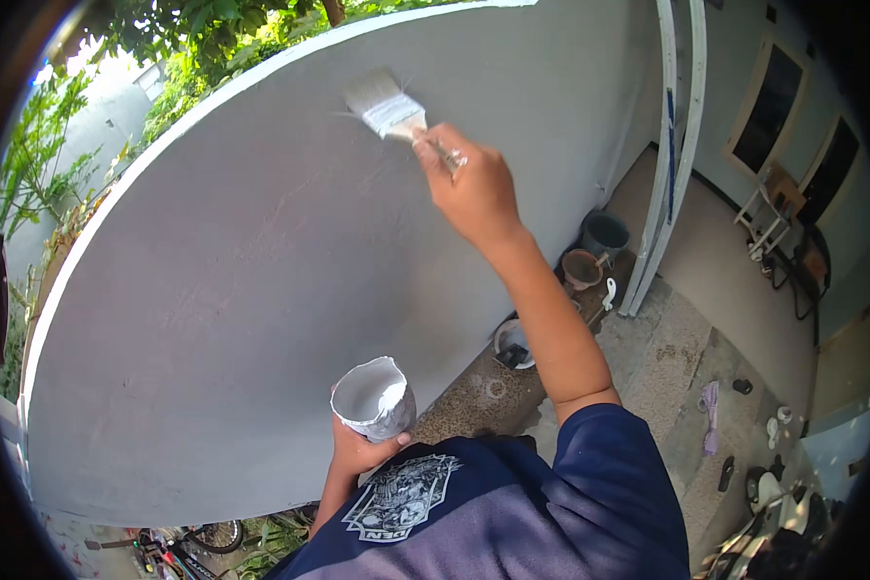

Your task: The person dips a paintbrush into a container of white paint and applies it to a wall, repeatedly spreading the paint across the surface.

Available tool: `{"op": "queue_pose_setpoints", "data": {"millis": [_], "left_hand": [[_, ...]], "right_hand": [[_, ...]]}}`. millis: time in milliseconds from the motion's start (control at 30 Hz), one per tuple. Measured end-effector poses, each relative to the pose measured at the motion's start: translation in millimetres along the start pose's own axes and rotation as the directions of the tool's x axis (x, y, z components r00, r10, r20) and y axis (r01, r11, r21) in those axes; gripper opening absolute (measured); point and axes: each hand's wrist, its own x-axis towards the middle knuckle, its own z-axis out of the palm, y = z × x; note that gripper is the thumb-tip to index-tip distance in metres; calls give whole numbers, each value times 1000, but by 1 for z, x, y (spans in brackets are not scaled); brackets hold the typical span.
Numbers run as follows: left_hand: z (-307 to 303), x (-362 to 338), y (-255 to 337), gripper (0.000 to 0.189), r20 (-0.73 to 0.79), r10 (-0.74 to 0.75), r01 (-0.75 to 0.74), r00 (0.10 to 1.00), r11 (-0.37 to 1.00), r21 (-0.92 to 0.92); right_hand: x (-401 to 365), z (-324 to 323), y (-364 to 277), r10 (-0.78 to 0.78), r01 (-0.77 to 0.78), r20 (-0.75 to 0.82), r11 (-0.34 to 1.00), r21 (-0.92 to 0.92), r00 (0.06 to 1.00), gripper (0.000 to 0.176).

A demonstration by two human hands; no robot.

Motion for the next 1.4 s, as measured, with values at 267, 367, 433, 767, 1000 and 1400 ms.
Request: {"op": "queue_pose_setpoints", "data": {"millis": [267, 367, 433, 767, 1000, 1400], "left_hand": [[43, 2, -13, 107, -114, -74, 80, 991, 995, 52], [58, 5, -11, 107, -159, -73, 82, 984, 995, 53], [66, 4, -11, 107, -198, -78, 92, 977, 994, 63], [80, 3, -15, 105, -239, -135, 166, 962, 979, 115], [82, 10, -8, 96, -316, -90, 132, 945, 985, 115], [84, 8, -12, 108, -283, -161, 219, 946, 958, 187]], "right_hand": [[-226, 94, 171, 269, -297, 376, 955, 18, 887, 30], [-271, 88, 204, 555, -710, 541, 695, 115, 632, 35], [-299, 95, 230, 653, -853, 577, 495, 166, 491, 32], [-250, 116, 244, 583, -975, 792, 213, 67, 182, 25], [-103, 28, 108, 297, -697, 642, 448, 560, 707, 28], [-283, 185, 260, 451, -776, 708, 591, 220, 544, 51]]}}
